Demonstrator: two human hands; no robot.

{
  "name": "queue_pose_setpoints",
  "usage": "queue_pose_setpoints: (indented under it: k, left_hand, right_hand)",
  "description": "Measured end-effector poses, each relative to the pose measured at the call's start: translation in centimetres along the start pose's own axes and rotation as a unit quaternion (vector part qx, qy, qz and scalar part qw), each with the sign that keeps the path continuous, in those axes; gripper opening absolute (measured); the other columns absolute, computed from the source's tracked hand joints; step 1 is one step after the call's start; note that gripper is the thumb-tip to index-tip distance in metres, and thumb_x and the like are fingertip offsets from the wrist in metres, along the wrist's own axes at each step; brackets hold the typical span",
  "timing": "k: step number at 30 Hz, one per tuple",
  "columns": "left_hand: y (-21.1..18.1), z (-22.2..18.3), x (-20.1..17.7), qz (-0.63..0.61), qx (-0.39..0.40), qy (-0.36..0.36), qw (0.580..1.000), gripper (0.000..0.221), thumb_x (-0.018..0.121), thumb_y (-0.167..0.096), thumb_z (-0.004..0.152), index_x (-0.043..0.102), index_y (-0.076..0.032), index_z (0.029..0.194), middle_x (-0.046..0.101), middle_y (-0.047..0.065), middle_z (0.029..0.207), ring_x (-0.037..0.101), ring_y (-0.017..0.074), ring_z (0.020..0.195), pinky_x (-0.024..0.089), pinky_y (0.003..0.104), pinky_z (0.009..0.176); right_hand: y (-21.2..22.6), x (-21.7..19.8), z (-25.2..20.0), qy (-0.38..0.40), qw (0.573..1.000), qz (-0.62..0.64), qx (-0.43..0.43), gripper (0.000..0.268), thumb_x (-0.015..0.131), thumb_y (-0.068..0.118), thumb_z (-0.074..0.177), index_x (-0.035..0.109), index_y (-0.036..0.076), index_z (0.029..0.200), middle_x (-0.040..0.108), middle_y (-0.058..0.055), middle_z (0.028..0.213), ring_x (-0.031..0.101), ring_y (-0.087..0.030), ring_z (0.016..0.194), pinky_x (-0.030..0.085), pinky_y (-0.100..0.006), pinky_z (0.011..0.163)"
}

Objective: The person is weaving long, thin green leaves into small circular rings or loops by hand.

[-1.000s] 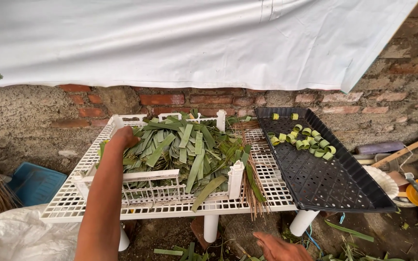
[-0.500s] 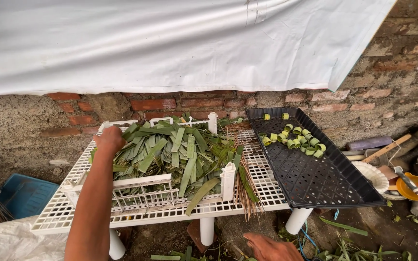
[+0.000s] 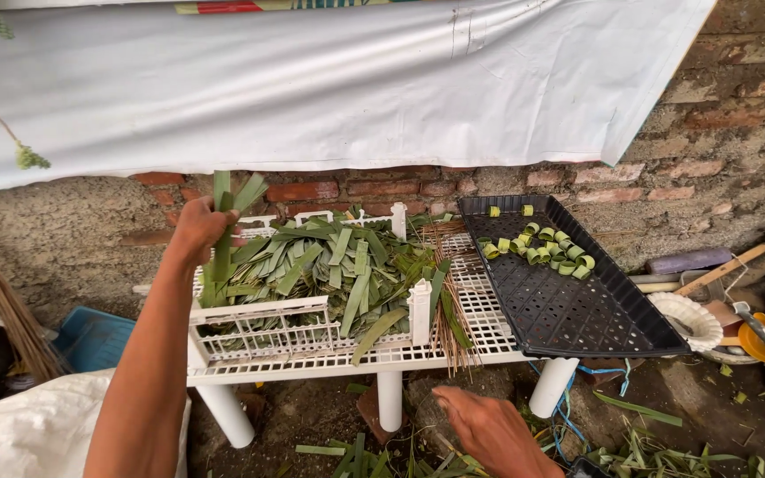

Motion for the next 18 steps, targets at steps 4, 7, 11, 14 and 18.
queue_pose_setpoints:
  k: [4,7,11,14,18]
  left_hand:
    - [-3.5,-11.9,3.5,-0.293,0.004,0.148,0.945,0.043,0.045,-0.004,0.107,0.032,0.004,0.147,0.065,0.023,0.109,0.069,0.0285,0.071,0.066,0.042,0.07]
    - [-3.5,-20.5,7.5,-0.368,0.006,0.24,0.898,0.046,0.042,-0.005,0.106,0.027,0.003,0.149,0.071,0.024,0.11,0.069,0.0282,0.06,0.065,0.041,0.058]
    - [1.7,-28.0,13.8,-0.425,-0.052,0.312,0.848,0.055,0.047,-0.008,0.104,0.031,0.002,0.156,0.076,0.026,0.102,0.069,0.0269,0.053,0.062,0.04,0.05]
    - [4.5,-30.4,17.3,-0.439,-0.035,0.332,0.834,0.034,0.049,-0.005,0.105,0.044,0.005,0.137,0.074,0.027,0.096,0.063,0.0263,0.052,0.057,0.038,0.047]
    - [4.7,-32.9,18.8,-0.365,0.004,0.33,0.871,0.026,0.053,-0.01,0.104,0.054,0.0,0.128,0.072,0.022,0.092,0.059,0.0237,0.047,0.054,0.039,0.047]
  right_hand:
    - [0.8,0.0,0.5,-0.008,0.998,0.038,0.043,0.032,0.045,0.02,0.107,0.061,0.019,0.135,0.065,-0.001,0.064,0.05,-0.01,0.041,0.05,-0.028,0.038]
    - [1.4,0.2,1.6,-0.041,0.993,0.094,0.063,0.033,0.044,0.018,0.108,0.065,0.016,0.133,0.054,0.005,0.053,0.038,-0.006,0.037,0.035,-0.024,0.033]
    - [4.1,-1.5,2.9,-0.066,0.958,0.247,0.131,0.039,0.041,0.03,0.107,0.071,0.012,0.126,0.064,0.001,0.074,0.048,-0.011,0.052,0.038,-0.03,0.051]
    - [5.4,-1.2,2.9,-0.069,0.894,0.379,0.23,0.041,0.043,0.036,0.108,0.075,0.011,0.116,0.057,0.0,0.074,0.047,-0.013,0.061,0.034,-0.029,0.057]
    - [6.2,1.4,3.1,-0.025,0.848,0.452,0.276,0.053,0.059,0.065,0.091,0.057,0.014,0.078,0.048,0.003,0.059,0.033,-0.008,0.045,0.027,-0.025,0.042]
Point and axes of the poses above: each hand's wrist, its own z-axis towards the middle knuckle, its own x-axis out of the palm, y = z × x, the point moved 7 cm from there along z, towards the middle knuckle
